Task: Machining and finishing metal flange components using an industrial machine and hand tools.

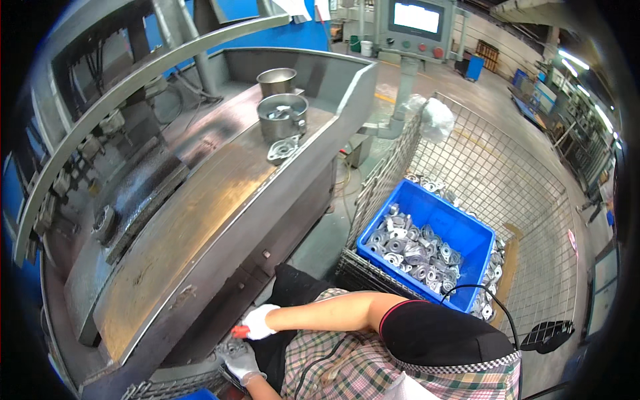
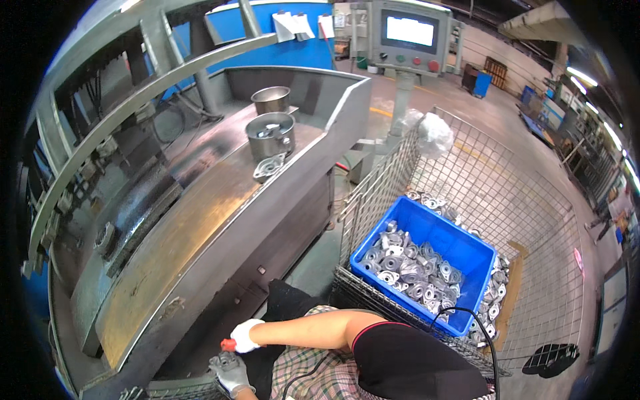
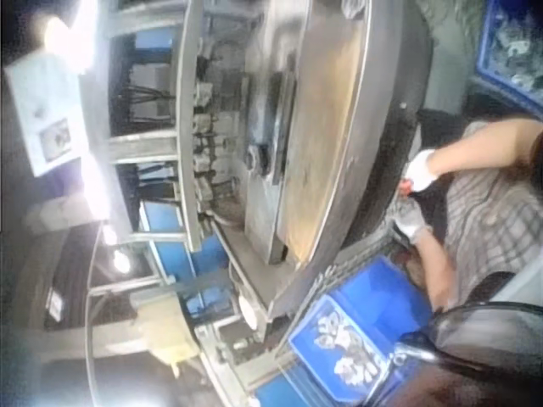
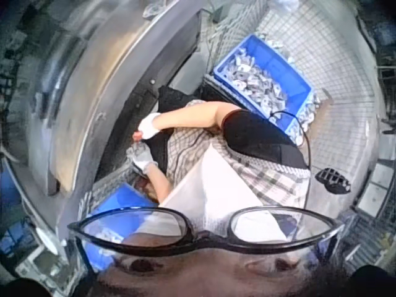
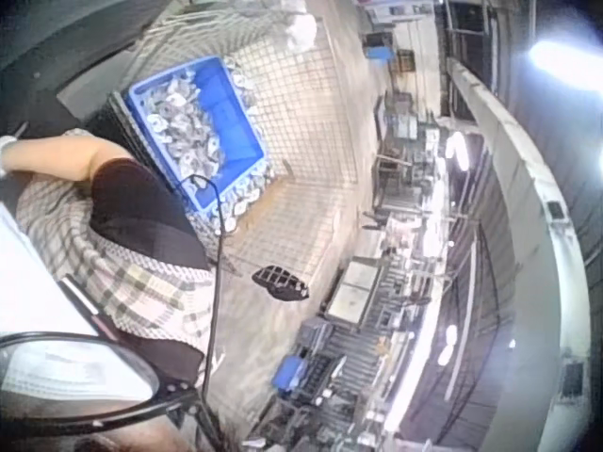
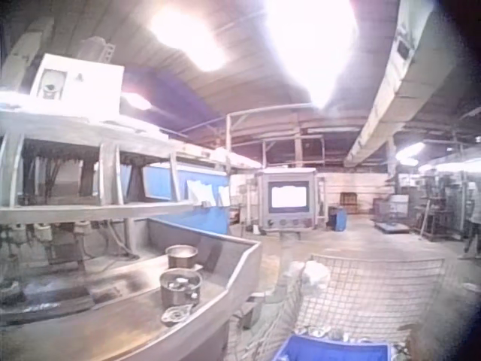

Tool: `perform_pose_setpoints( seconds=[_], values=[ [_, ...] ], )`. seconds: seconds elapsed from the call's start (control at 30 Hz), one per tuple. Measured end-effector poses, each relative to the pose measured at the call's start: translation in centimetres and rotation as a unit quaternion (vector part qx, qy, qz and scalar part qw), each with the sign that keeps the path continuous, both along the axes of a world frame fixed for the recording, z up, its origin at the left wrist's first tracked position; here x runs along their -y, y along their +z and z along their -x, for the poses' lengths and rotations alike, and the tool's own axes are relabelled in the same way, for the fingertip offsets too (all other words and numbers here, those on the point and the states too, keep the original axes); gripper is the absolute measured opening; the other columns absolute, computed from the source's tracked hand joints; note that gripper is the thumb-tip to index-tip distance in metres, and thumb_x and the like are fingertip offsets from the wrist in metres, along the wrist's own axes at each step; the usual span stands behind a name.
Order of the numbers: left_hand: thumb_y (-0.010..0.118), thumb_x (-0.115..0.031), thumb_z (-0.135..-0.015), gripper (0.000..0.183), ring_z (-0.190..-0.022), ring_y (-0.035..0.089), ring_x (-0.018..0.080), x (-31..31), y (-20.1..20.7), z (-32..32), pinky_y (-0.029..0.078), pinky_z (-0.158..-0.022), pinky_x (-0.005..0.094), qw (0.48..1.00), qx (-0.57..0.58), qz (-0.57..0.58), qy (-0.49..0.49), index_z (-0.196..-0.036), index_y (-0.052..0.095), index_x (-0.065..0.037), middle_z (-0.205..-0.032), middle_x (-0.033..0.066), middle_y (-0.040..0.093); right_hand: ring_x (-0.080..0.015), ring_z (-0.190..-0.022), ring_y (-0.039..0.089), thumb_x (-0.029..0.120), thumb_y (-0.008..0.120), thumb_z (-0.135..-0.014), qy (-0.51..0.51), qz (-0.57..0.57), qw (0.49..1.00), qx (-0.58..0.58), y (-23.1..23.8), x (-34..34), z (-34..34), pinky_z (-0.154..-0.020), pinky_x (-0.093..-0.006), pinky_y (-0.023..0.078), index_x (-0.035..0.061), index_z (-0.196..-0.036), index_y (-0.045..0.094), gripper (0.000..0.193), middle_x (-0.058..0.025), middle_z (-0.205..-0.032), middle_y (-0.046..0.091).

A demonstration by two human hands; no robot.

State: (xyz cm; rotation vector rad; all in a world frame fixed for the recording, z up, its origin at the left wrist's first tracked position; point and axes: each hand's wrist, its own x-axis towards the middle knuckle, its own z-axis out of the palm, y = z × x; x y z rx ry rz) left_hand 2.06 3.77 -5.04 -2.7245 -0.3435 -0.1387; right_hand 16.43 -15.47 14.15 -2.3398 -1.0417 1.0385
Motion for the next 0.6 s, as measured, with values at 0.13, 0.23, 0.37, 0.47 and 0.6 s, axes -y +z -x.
perform_pose_setpoints(
  seconds=[0.13, 0.23, 0.37, 0.47, 0.6],
  values=[
    [0.051, -0.040, -0.098, 0.033, -0.111, 0.061, 0.0223, -0.7, -1.4, 1.2, 0.038, -0.109, 0.0458, 0.717, 0.210, 0.645, 0.157, -0.111, 0.064, -0.012, -0.117, 0.0046, 0.067, -0.0333, -0.089, 0.072, 0.042, 0.054, -0.088, 0.051, -0.016, 0.999, 0.005, 1.8, 1.7, 1.3, -0.079, -0.0447, 0.054, 0.0114, -0.101, 0.070, 0.036, -0.0128, -0.093, 0.073],
    [0.056, -0.040, -0.098, 0.033, -0.103, 0.065, 0.0202, -0.4, -1.2, 1.4, 0.048, -0.100, 0.0420, -0.027, 0.359, 0.914, 0.186, -0.113, 0.063, -0.011, -0.115, 0.0047, 0.068, -0.0305, -0.077, 0.072, 0.040, 0.056, -0.088, 0.061, -0.017, 0.997, 0.038, 3.4, 3.1, 1.3, -0.072, -0.0437, 0.056, 0.0128, -0.103, 0.069, 0.034, -0.0110, -0.086, 0.073],
    [0.057, -0.046, -0.097, 0.035, -0.106, 0.064, 0.0219, 0.4, -0.7, 0.9, 0.051, -0.092, 0.0352, 0.609, 0.342, 0.711, 0.077, -0.111, 0.065, -0.015, -0.112, 0.0035, 0.069, -0.0284, -0.066, 0.071, 0.037, 0.055, -0.089, 0.033, 0.015, 0.999, 0.036, 4.3, 4.7, 0.7, -0.065, -0.0428, 0.056, 0.0139, -0.105, 0.068, 0.030, -0.0093, -0.080, 0.072],
    [0.055, -0.046, -0.098, 0.035, -0.106, 0.064, 0.0211, 0.1, 0.2, 1.1, 0.051, -0.095, 0.0362, 0.017, 0.334, 0.936, 0.111, -0.114, 0.064, -0.016, -0.114, 0.0029, 0.069, -0.0319, -0.081, 0.072, 0.036, 0.054, -0.090, 0.039, 0.003, 0.998, 0.053, 4.3, 5.3, 1.3, -0.074, -0.0451, 0.056, 0.0145, -0.104, 0.068, 0.030, -0.0106, -0.088, 0.073],
    [0.050, -0.045, -0.102, 0.035, -0.106, 0.063, 0.0200, 0.2, 2.4, 1.8, 0.050, -0.096, 0.0403, -0.007, 0.329, 0.936, 0.123, -0.116, 0.065, -0.018, -0.114, 0.0016, 0.069, -0.0353, -0.088, 0.071, 0.039, 0.054, -0.090, 0.031, -0.004, 0.999, 0.044, 4.9, 6.5, 1.5, -0.079, -0.0468, 0.054, 0.0143, -0.103, 0.068, 0.031, -0.0121, -0.091, 0.072]
  ],
)
